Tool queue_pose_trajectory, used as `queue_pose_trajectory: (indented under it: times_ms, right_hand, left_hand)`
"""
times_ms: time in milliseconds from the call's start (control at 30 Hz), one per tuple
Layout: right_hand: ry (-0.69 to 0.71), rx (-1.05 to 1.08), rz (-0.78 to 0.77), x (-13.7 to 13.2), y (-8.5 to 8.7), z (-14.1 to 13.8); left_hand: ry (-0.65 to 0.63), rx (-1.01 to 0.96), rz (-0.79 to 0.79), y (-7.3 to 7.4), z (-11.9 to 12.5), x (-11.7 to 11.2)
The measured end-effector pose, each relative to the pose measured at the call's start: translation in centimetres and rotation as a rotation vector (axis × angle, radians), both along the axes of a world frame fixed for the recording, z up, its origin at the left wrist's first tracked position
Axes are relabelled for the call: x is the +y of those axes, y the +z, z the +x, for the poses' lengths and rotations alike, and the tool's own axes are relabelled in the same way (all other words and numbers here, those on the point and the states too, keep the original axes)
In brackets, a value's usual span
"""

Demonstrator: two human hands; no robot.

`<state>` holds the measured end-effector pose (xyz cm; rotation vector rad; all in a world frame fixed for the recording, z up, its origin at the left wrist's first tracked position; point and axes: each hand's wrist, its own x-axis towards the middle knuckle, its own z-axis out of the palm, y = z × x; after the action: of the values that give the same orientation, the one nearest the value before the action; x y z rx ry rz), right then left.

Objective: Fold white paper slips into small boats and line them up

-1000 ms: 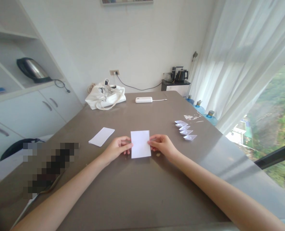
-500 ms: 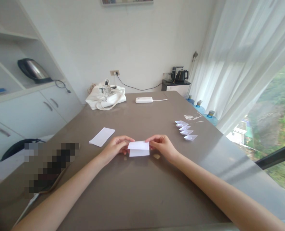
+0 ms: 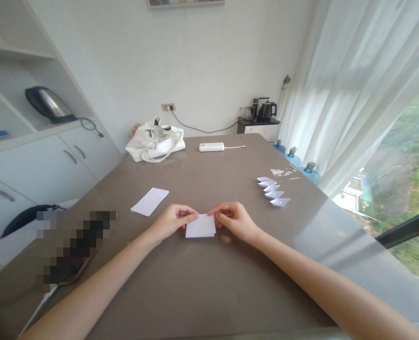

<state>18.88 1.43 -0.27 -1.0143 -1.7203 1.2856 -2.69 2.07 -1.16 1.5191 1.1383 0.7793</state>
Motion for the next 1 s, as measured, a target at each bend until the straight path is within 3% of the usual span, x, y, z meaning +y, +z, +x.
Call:
queue_pose_trajectory:
  times_ms: [300, 533, 1000]
  right_hand:
    - [0.026, -0.056, -0.111, 0.36, -0.64, -0.17]
    - [-0.011, 0.015, -0.164, 0.31, -0.43, -0.34]
    - [-0.011, 0.011, -0.14, 0.28, -0.73, -0.3]
  left_hand:
    - [-0.023, -0.034, 0.013, -0.09, 0.21, -0.29]
    - [-0.022, -0.039, -0.008, 0.03, 0.28, -0.36]
    - [0.013, -0.048, -0.02, 0.34, 0.42, -0.49]
